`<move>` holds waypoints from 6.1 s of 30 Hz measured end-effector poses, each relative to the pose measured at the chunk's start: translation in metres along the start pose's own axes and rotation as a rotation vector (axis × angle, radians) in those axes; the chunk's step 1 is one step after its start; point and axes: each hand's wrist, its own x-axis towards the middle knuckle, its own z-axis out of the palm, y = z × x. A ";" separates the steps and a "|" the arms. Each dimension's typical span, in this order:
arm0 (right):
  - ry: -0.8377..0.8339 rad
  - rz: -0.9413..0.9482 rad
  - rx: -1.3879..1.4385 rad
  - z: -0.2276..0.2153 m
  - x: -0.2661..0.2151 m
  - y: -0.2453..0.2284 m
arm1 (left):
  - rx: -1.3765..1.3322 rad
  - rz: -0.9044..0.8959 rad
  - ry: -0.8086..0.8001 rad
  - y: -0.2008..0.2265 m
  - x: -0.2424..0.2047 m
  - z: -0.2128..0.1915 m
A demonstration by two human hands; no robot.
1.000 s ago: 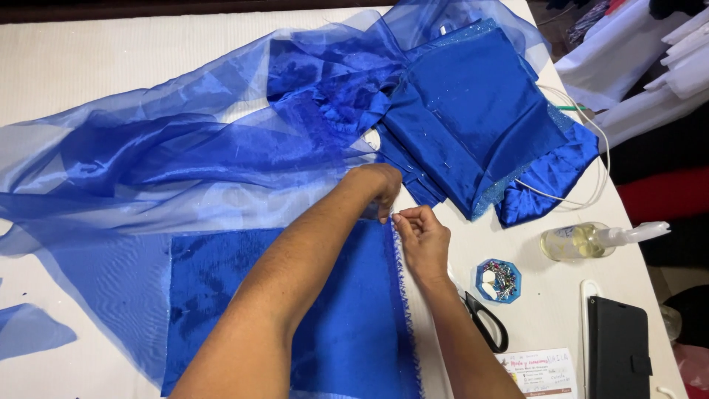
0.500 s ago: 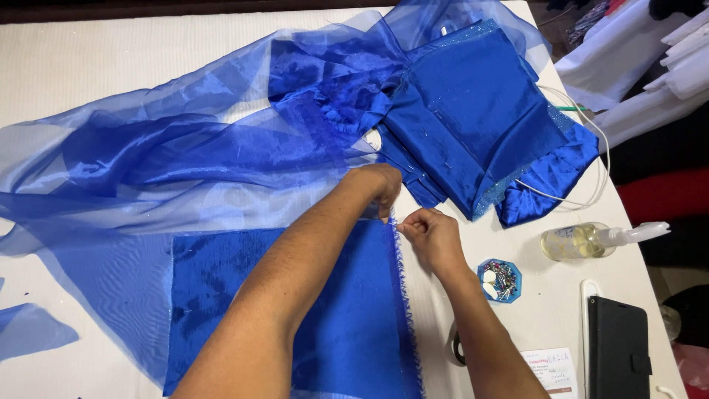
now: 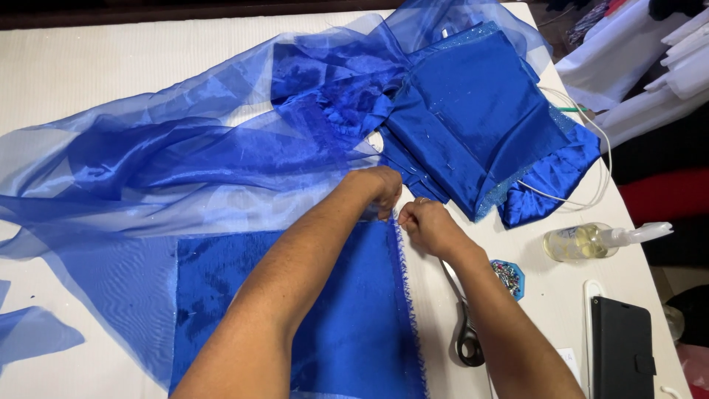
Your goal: The person pins a blue fabric piece to a larger blue sheet on a white table, then uses scissors to cut along the pinned edges. The person removes pins as needed and continues cutting the fabric into a rectangular shape.
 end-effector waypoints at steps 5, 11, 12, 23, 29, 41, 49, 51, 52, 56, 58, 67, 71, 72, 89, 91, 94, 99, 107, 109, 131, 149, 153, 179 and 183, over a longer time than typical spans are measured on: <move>-0.013 -0.019 0.048 -0.006 -0.005 -0.005 | -0.036 -0.010 -0.016 0.002 -0.010 -0.004; 0.009 -0.018 0.072 -0.002 -0.005 0.000 | -0.039 -0.027 -0.013 0.005 -0.018 -0.008; 0.020 -0.023 0.068 -0.001 -0.005 0.001 | -0.044 -0.028 0.000 0.006 -0.019 -0.009; 0.011 -0.026 0.033 0.007 0.000 0.009 | -0.004 -0.032 0.022 0.005 -0.007 -0.006; 0.029 -0.039 0.047 0.007 0.000 0.008 | -0.022 -0.045 -0.005 0.004 -0.015 -0.011; 0.221 -0.007 0.250 -0.019 -0.028 0.021 | -0.027 -0.073 0.018 -0.002 0.003 0.000; 0.218 0.362 0.042 -0.088 -0.150 0.060 | 0.068 0.061 0.358 0.022 -0.070 0.008; 0.143 0.405 0.015 -0.077 -0.167 0.074 | 0.081 0.102 0.511 0.028 -0.096 0.012; 0.142 0.405 0.020 -0.076 -0.170 0.070 | 0.084 0.099 0.508 0.026 -0.102 0.028; 0.069 0.341 -0.168 -0.069 -0.175 0.068 | 0.121 0.211 0.958 0.031 -0.142 0.085; 0.052 0.286 -0.262 -0.061 -0.173 0.074 | 0.097 0.273 1.040 0.045 -0.167 0.117; 0.115 0.284 -0.243 -0.064 -0.182 0.070 | 0.063 0.356 0.836 0.101 -0.218 0.212; 0.156 0.359 -0.019 -0.082 -0.197 0.048 | 0.093 0.348 0.810 0.100 -0.214 0.222; 0.160 0.428 0.088 -0.088 -0.202 0.039 | 0.101 0.363 0.820 0.099 -0.213 0.224; 0.178 -0.196 -0.335 0.043 -0.229 -0.023 | 0.003 0.423 0.862 0.103 -0.213 0.240; 0.178 -0.197 -0.257 0.047 -0.226 -0.019 | 0.001 0.415 0.869 0.102 -0.211 0.239; 0.197 -0.243 -0.274 0.051 -0.225 -0.016 | -0.005 0.424 0.884 0.101 -0.211 0.242; 0.196 -0.265 -0.212 0.051 -0.228 -0.018 | 0.022 0.422 0.872 0.103 -0.214 0.243; 0.172 -0.272 -0.213 0.046 -0.234 -0.019 | 0.028 0.363 0.827 0.113 -0.221 0.237; 0.162 -0.266 -0.195 0.048 -0.239 -0.015 | 0.030 0.352 0.816 0.115 -0.224 0.239; 0.173 0.017 0.069 0.063 -0.305 -0.022 | -0.088 0.504 0.907 0.125 -0.246 0.271; 0.219 -0.034 0.288 0.073 -0.319 -0.023 | 0.136 0.678 0.514 0.138 -0.206 0.218; 0.221 0.014 0.304 0.078 -0.319 -0.025 | 0.270 0.692 0.401 0.143 -0.196 0.211; 0.261 -0.099 0.248 0.088 -0.321 -0.023 | 0.320 0.761 0.442 0.141 -0.181 0.216; 0.265 -0.106 0.209 0.093 -0.322 -0.020 | 0.348 0.770 0.378 0.143 -0.176 0.213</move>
